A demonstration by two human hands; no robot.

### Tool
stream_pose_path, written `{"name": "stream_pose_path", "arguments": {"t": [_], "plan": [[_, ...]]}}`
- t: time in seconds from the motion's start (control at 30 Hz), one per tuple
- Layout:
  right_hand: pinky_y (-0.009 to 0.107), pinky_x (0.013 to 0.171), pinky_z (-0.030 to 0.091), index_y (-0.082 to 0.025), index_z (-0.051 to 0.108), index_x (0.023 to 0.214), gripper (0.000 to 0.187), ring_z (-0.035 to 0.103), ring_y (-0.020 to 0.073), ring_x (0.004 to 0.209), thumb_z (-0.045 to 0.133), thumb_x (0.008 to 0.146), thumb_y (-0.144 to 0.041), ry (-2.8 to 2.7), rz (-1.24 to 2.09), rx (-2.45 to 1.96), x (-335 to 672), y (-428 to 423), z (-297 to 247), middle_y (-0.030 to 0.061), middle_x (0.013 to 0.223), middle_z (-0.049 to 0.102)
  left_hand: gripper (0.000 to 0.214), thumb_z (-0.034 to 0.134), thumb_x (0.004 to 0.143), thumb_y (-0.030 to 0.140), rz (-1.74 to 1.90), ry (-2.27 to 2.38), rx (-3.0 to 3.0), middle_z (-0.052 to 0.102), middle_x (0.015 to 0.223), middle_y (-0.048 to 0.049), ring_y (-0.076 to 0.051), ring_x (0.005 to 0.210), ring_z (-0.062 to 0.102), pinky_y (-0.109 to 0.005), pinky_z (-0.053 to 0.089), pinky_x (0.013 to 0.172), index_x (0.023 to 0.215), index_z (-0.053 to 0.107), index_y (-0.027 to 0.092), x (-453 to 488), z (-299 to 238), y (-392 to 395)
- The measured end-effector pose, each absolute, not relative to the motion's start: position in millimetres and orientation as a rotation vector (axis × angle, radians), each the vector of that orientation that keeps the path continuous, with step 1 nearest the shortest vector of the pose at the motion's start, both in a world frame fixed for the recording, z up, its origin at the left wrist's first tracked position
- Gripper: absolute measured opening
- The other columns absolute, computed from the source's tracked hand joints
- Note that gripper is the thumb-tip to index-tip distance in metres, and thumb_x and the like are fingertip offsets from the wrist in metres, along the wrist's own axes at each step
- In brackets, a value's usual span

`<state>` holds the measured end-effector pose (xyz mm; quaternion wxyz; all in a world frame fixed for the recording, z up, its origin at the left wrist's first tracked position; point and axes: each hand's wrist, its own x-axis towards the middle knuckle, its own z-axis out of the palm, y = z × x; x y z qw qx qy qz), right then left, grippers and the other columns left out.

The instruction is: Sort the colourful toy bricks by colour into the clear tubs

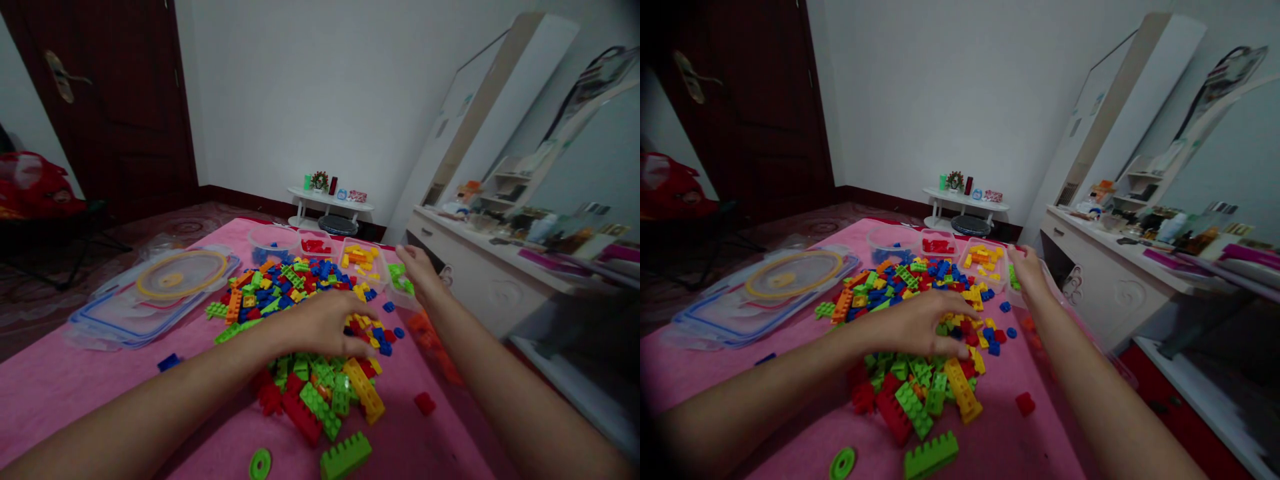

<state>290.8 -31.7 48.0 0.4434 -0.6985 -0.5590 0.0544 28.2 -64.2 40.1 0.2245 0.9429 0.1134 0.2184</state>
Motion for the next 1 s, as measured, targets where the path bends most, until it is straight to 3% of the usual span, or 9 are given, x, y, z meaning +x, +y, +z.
{"name": "stream_pose_path", "arguments": {"t": [0.13, 0.23, 0.3, 0.47, 0.63, 0.73, 1.0], "plan": [[0.041, 0.092, 0.044, -0.018, 0.054, 0.114, 0.049, 0.055, 0.0266, 0.111, 0.050, 0.080, -0.054, -1.375, 0.276, -1.680, 259.3, -78.2, 20.8, 0.0150, 0.124, 0.057, 0.041, 0.053, 0.084, 0.038, 0.330, -0.359, 2.849, 0.061, 0.120, -0.0086, -0.021, 0.107, 0.058, -0.029, 0.046, 0.085, 0.122, 0.058, 0.022, 35.1, 33.6, -122.1], [0.045, 0.099, 0.040, -0.020, 0.053, 0.117, 0.046, 0.053, 0.0268, 0.116, 0.051, 0.082, -0.050, -1.487, 0.405, -1.668, 247.2, -125.8, -8.7, 0.0130, 0.124, 0.057, 0.035, 0.041, 0.090, 0.029, 0.379, -0.466, 3.045, 0.059, 0.121, -0.0038, -0.020, 0.115, 0.052, -0.033, 0.044, 0.089, 0.119, 0.060, 0.029, 37.9, 13.4, -142.0], [0.046, 0.101, 0.040, -0.023, 0.051, 0.121, 0.045, 0.051, 0.0263, 0.119, 0.051, 0.084, -0.048, -1.569, 0.377, -1.733, 247.4, -157.9, -30.6, 0.0120, 0.128, 0.055, 0.034, 0.042, 0.089, 0.030, 0.466, -0.368, 3.129, 0.061, 0.117, -0.0049, -0.022, 0.112, 0.053, -0.039, 0.041, 0.094, 0.117, 0.062, 0.029, 41.7, -1.3, -142.2], [0.048, 0.112, 0.026, -0.025, 0.044, 0.132, 0.050, 0.030, 0.0264, 0.137, 0.046, 0.086, -0.043, -1.782, 0.116, -1.853, 256.5, -209.5, -71.5, 0.0094, 0.147, 0.035, 0.025, 0.050, 0.083, 0.025, 0.479, -0.075, 3.219, 0.065, 0.101, -0.0087, -0.027, 0.104, 0.055, -0.049, 0.033, 0.100, 0.100, 0.068, 0.023, 55.0, -19.2, -119.1], [0.050, 0.112, 0.025, -0.016, 0.031, 0.142, 0.065, 0.018, 0.0276, 0.141, 0.044, 0.086, -0.045, -1.761, 0.012, -1.980, 255.9, -200.8, -82.8, 0.0136, 0.153, 0.022, 0.030, 0.050, 0.084, 0.035, 0.416, 0.420, 3.195, 0.056, 0.127, -0.0077, -0.032, 0.122, 0.043, -0.056, 0.030, 0.098, 0.109, 0.066, 0.031, 53.1, -10.7, -87.7], [0.049, 0.111, 0.026, -0.012, 0.034, 0.140, 0.069, 0.022, 0.0291, 0.140, 0.045, 0.084, -0.049, -1.683, 0.011, -1.984, 252.5, -176.1, -78.5, 0.0177, 0.151, 0.025, 0.036, 0.050, 0.083, 0.034, 0.392, 0.602, 3.134, 0.058, 0.124, -0.0058, -0.030, 0.118, 0.047, -0.054, 0.032, 0.098, 0.118, 0.061, 0.034, 45.5, -3.2, -68.4], [0.046, 0.104, 0.036, -0.011, 0.043, 0.130, 0.067, 0.048, 0.0273, 0.122, 0.048, 0.080, -0.054, -1.310, 0.272, -1.737, 227.8, -88.9, -60.5, 0.0175, 0.132, 0.050, 0.033, 0.051, 0.083, 0.039, 0.429, 0.876, 2.969, 0.056, 0.129, -0.0081, -0.031, 0.114, 0.052, -0.047, 0.039, 0.094, 0.111, 0.067, 0.029, 18.9, 11.6, -11.0]]}}
